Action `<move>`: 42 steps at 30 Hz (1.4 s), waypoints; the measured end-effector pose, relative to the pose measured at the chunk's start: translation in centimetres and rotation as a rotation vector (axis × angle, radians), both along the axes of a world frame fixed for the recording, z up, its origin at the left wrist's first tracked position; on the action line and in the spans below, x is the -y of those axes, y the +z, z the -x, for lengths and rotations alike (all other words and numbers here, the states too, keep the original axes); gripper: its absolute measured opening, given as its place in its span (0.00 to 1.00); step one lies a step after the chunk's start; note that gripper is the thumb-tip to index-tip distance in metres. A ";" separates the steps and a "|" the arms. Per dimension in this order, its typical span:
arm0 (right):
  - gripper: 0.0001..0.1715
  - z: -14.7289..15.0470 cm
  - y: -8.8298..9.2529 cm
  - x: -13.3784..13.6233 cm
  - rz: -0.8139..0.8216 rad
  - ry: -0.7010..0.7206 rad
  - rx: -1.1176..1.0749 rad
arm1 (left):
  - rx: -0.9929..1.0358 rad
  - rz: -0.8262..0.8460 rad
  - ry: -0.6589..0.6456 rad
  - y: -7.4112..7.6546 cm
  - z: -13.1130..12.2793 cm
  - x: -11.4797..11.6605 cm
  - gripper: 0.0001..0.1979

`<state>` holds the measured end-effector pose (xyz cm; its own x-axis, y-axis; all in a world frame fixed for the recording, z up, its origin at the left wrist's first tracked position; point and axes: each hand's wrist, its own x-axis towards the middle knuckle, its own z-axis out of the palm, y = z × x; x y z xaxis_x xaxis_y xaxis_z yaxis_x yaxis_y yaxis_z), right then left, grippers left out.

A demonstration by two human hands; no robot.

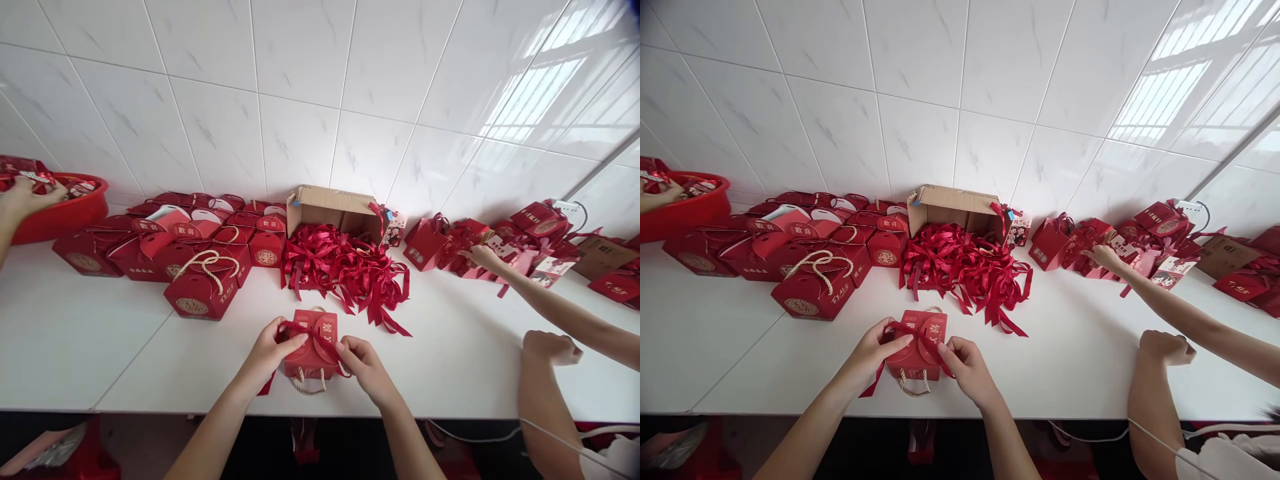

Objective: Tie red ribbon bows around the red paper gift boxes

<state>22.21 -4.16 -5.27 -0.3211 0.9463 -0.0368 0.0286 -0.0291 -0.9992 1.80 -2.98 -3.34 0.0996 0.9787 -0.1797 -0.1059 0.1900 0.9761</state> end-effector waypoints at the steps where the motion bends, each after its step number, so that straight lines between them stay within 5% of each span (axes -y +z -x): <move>1: 0.26 -0.5 -0.1 -0.1 0.035 0.033 -0.033 | 0.010 0.001 0.007 -0.1 0.1 0.1 0.13; 10: 0.21 -3.3 0.2 -1.1 0.082 -0.019 -0.090 | 0.210 0.094 -0.029 -0.7 0.4 -0.2 0.14; 17: 0.23 -3.8 0.6 -2.0 0.043 -0.047 -0.044 | 0.175 0.040 0.025 -0.5 0.3 -0.7 0.19; 25: 0.19 -3.8 0.6 -2.1 0.038 0.155 0.109 | 0.093 0.037 -0.024 0.2 0.6 -0.2 0.15; 29: 0.22 -2.9 0.8 -2.1 0.054 0.150 0.109 | 0.063 0.034 0.000 0.0 0.7 -0.3 0.20; 37: 0.22 -3.5 2.3 -2.1 0.045 0.076 -0.022 | -0.163 -0.044 0.025 -0.4 1.5 -0.6 0.18; 42: 0.17 -3.2 3.7 -2.2 0.071 0.093 -0.126 | -0.503 -0.274 0.272 0.2 1.1 0.0 0.13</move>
<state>25.37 -1.99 -1.58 -0.4134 0.9088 -0.0565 -0.0910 -0.1030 -0.9905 0.69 -3.01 -3.17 -0.1902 0.9743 0.1209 0.3688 -0.0432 0.9285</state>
